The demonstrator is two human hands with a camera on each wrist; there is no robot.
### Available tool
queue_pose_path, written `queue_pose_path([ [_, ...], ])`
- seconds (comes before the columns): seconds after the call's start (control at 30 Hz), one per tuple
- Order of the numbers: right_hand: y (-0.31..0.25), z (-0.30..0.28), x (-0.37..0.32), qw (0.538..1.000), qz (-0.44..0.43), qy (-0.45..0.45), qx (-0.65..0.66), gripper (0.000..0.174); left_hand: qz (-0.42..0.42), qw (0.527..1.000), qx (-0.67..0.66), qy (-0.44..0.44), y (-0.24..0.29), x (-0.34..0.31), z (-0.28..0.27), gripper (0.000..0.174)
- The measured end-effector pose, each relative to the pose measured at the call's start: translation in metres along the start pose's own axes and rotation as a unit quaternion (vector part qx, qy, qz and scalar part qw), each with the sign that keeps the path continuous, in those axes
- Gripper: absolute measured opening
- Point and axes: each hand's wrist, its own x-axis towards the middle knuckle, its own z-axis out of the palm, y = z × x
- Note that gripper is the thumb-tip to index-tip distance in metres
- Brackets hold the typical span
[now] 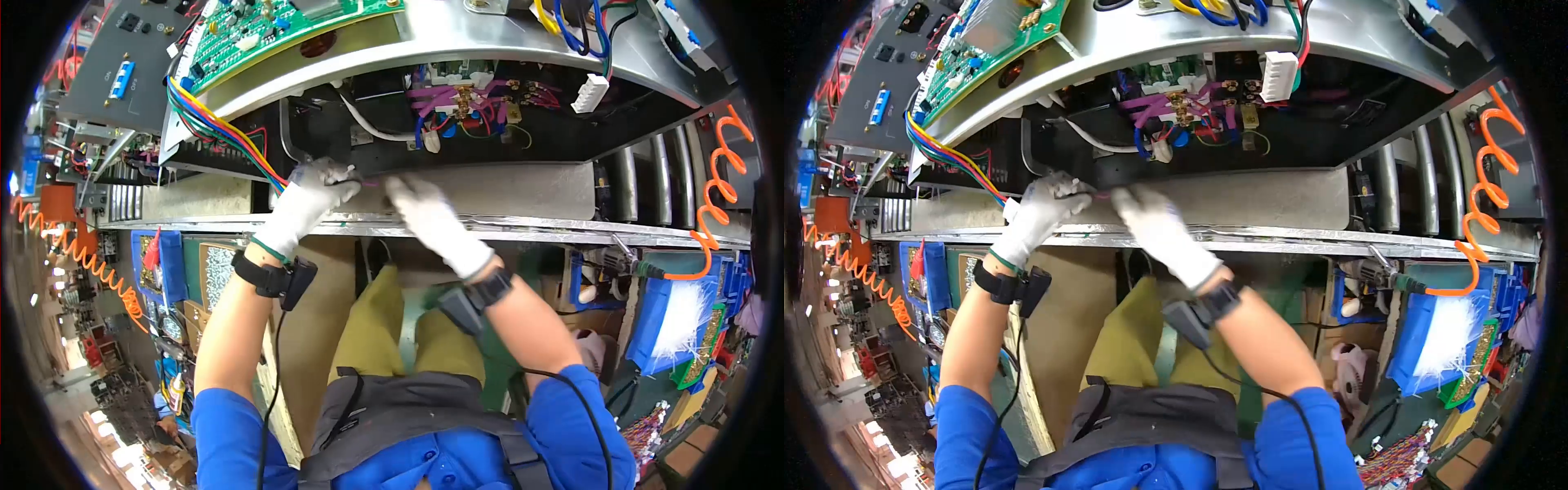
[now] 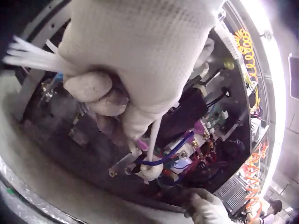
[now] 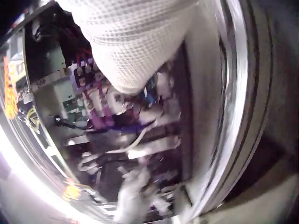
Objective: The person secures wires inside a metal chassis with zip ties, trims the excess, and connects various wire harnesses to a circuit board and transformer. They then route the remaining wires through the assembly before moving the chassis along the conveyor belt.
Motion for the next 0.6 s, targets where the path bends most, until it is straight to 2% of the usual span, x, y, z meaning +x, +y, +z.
queue_pose_path([
  [0.03,-0.021,0.014,-0.001,0.994,0.018,-0.051,0.092,0.038,0.031,0.999,0.009,0.016,-0.005,-0.001,0.001,0.028],
  [0.07,-0.007,0.032,0.015,0.99,0.009,-0.074,0.117,0.035,0.063,0.997,0.018,0.031,-0.013,0.001,0.002,0.028],
  [0.1,-0.002,0.039,0.021,0.988,-0.008,-0.074,0.138,0.034,0.022,0.999,0.001,0.043,-0.019,0.0,0.001,0.028],
  [0.13,0.003,0.043,0.027,0.985,-0.023,-0.074,0.155,0.034,0.022,0.999,0.01,0.042,-0.027,0.001,0.002,0.028],
  [0.2,0.002,0.04,0.022,0.989,-0.04,-0.076,0.124,0.031,0.023,0.999,0.0,0.025,-0.048,0.008,0.006,0.031],
  [0.23,0.004,0.036,0.019,0.992,-0.055,-0.081,0.083,0.029,0.051,0.986,0.148,0.052,-0.059,0.014,0.011,0.028],
  [0.27,0.012,0.031,0.017,0.992,-0.054,-0.079,0.085,0.029,0.051,0.986,0.149,0.05,-0.055,0.014,0.014,0.028],
  [0.3,0.024,0.024,0.016,0.982,-0.178,0.033,-0.056,0.026,0.094,0.966,0.214,0.111,-0.049,0.014,0.017,0.021],
  [0.33,0.037,0.014,0.012,0.926,-0.29,0.143,-0.195,0.024,0.135,0.936,0.277,0.169,-0.047,0.013,0.019,0.014],
  [0.37,0.035,-0.018,0.0,0.849,-0.404,0.208,-0.268,0.021,0.161,0.908,0.309,0.231,-0.057,0.02,0.018,0.017],
  [0.4,0.033,-0.045,-0.008,0.9,-0.272,0.261,-0.219,0.02,0.158,0.909,0.308,0.231,-0.059,0.026,0.013,0.017],
  [0.43,0.034,-0.077,-0.017,0.884,-0.257,0.346,-0.183,0.019,0.128,0.898,0.353,0.228,-0.06,0.031,0.009,0.019],
  [0.47,0.048,-0.111,-0.02,0.894,-0.188,0.381,-0.139,0.021,0.096,0.885,0.398,0.222,-0.061,0.036,0.006,0.021],
  [0.53,0.05,-0.15,-0.023,0.894,-0.07,0.442,0.012,0.023,0.093,0.903,0.382,0.173,-0.051,0.037,0.0,0.022],
  [0.57,0.065,-0.158,-0.021,0.896,-0.063,0.439,0.014,0.023,0.042,0.916,0.374,0.142,-0.044,0.039,0.001,0.023],
  [0.6,0.08,-0.163,-0.018,0.888,-0.113,0.444,-0.021,0.023,0.039,0.915,0.376,0.14,-0.043,0.039,0.002,0.023],
])
